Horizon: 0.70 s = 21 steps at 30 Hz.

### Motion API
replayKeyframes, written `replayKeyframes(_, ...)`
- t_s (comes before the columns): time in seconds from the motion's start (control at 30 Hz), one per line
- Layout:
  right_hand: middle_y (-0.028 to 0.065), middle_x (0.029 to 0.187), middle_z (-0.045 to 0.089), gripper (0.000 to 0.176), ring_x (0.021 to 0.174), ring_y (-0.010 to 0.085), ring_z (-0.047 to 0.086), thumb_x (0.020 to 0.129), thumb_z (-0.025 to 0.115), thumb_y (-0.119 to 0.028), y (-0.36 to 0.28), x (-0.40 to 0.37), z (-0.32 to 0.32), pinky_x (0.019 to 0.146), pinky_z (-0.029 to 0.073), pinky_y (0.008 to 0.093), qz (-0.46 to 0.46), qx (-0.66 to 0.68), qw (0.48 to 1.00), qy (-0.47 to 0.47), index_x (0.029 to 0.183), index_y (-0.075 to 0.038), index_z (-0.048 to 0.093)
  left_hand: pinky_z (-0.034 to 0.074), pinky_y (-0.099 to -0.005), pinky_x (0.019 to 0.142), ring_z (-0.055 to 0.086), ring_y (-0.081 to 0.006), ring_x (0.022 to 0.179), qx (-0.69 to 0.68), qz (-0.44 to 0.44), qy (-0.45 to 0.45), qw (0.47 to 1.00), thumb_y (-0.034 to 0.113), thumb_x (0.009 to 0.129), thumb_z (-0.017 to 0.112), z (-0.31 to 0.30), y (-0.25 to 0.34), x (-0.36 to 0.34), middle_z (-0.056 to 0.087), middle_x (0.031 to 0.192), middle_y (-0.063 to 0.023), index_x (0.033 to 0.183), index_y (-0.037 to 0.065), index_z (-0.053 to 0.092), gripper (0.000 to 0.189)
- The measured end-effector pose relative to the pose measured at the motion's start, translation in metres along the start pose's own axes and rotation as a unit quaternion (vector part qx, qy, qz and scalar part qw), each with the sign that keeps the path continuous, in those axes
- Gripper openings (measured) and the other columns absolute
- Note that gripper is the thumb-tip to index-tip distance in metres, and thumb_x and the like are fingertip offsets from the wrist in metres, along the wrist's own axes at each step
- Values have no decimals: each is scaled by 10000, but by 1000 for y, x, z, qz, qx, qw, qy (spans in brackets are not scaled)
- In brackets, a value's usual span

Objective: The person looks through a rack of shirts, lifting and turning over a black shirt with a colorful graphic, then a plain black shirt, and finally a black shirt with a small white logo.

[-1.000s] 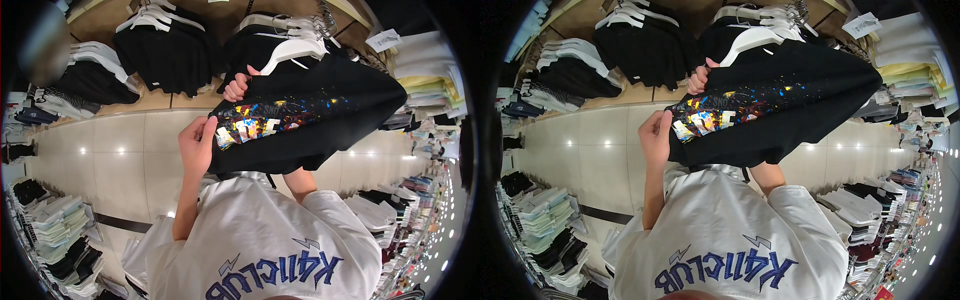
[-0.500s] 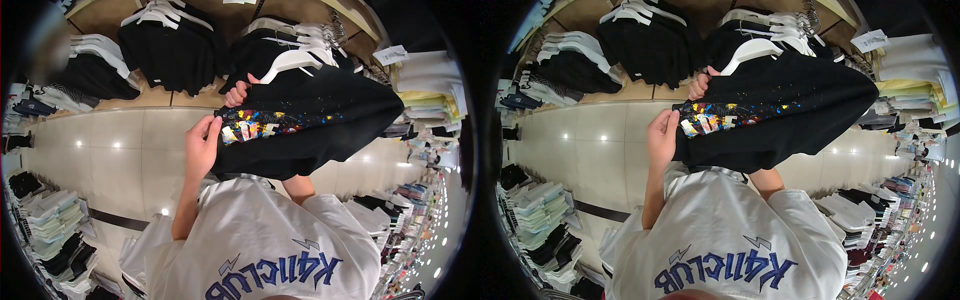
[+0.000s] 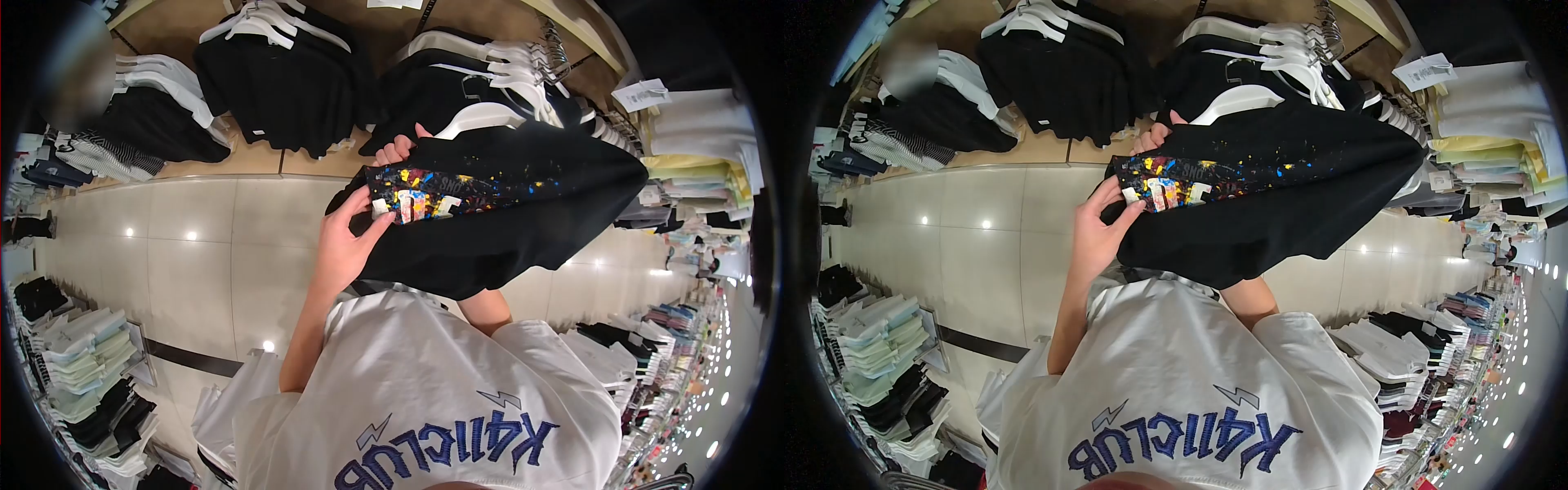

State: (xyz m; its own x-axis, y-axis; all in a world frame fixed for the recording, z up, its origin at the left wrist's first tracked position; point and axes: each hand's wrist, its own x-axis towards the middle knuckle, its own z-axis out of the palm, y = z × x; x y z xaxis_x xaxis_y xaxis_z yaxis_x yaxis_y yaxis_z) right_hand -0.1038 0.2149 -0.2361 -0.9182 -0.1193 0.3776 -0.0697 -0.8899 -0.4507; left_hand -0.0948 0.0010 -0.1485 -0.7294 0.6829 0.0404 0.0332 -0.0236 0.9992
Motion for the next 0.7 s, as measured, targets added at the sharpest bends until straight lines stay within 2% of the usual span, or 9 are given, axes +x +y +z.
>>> replayKeyframes(0.1,13,636,412,621,704,184,351,1055,147,-504,0,-2,-1,718,329,356,-10,-23,999,21,693,-108,462,498,-355,959,668,-234,1051,119,63,70,988,61,825,782,9,-3,-2,697,1122,-159,1393,-38,452,665)
replayKeyframes(0.13,13,636,412,621,704,184,351,1055,147,-504,0,-2,-2,718,329,356,-10,-23,999,20,693,-108,462,486,-392,985,630,-295,1143,121,48,58,990,101,789,825,9,-7,-3,629,1244,-207,1459,18,360,820)
replayKeyframes(0.17,19,642,425,628,708,188,356,1054,141,-503,2,0,-4,721,335,357,-15,-19,1000,13,701,-104,474,486,-392,985,630,-295,1143,122,48,60,989,101,789,825,10,-12,-4,629,1244,-207,1459,18,360,820)
replayKeyframes(0.23,31,653,450,644,717,196,366,1052,129,-502,2,1,-7,728,347,359,-23,-14,1000,-3,717,-95,498,483,-433,989,564,-377,1216,159,169,103,967,127,751,851,17,-24,-6,549,1334,-221,1375,63,450,745)
replayKeyframes(0.27,31,653,450,644,717,196,366,1052,129,-502,2,1,-8,728,347,359,-20,-13,1000,-5,717,-95,498,433,-472,1050,481,-416,1291,180,176,67,965,168,702,885,13,-28,-7,463,1416,-240,1312,88,488,733)
replayKeyframes(0.3,34,660,460,649,721,199,368,1052,129,-502,1,-1,-9,730,349,357,-18,-13,1000,-6,723,-90,508,433,-472,1050,481,-416,1291,181,177,71,965,168,702,885,12,-25,-9,463,1416,-240,1312,88,488,733)
replayKeyframes(0.4,38,668,476,660,727,203,378,1051,128,-503,1,0,-18,730,353,356,-6,-13,1000,-11,736,-81,526,314,-479,1141,326,-429,1400,298,154,-37,941,290,657,909,9,-14,-13,355,1489,-251,1368,105,456,863)
replayKeyframes(0.63,53,680,497,648,722,209,406,1061,162,-493,-2,-8,-20,728,368,377,10,-15,999,30,752,-69,542,330,-481,1123,341,-426,1380,301,128,-58,943,307,686,884,11,-7,-14,353,1480,-244,1472,136,389,945)
replayKeyframes(0.7,59,687,503,645,720,213,412,1066,171,-492,-3,-13,-29,731,374,384,14,-7,999,47,756,-66,544,356,-475,1101,393,-441,1330,321,113,-78,937,311,790,811,9,-6,-12,394,1455,-233,1481,137,386,830)
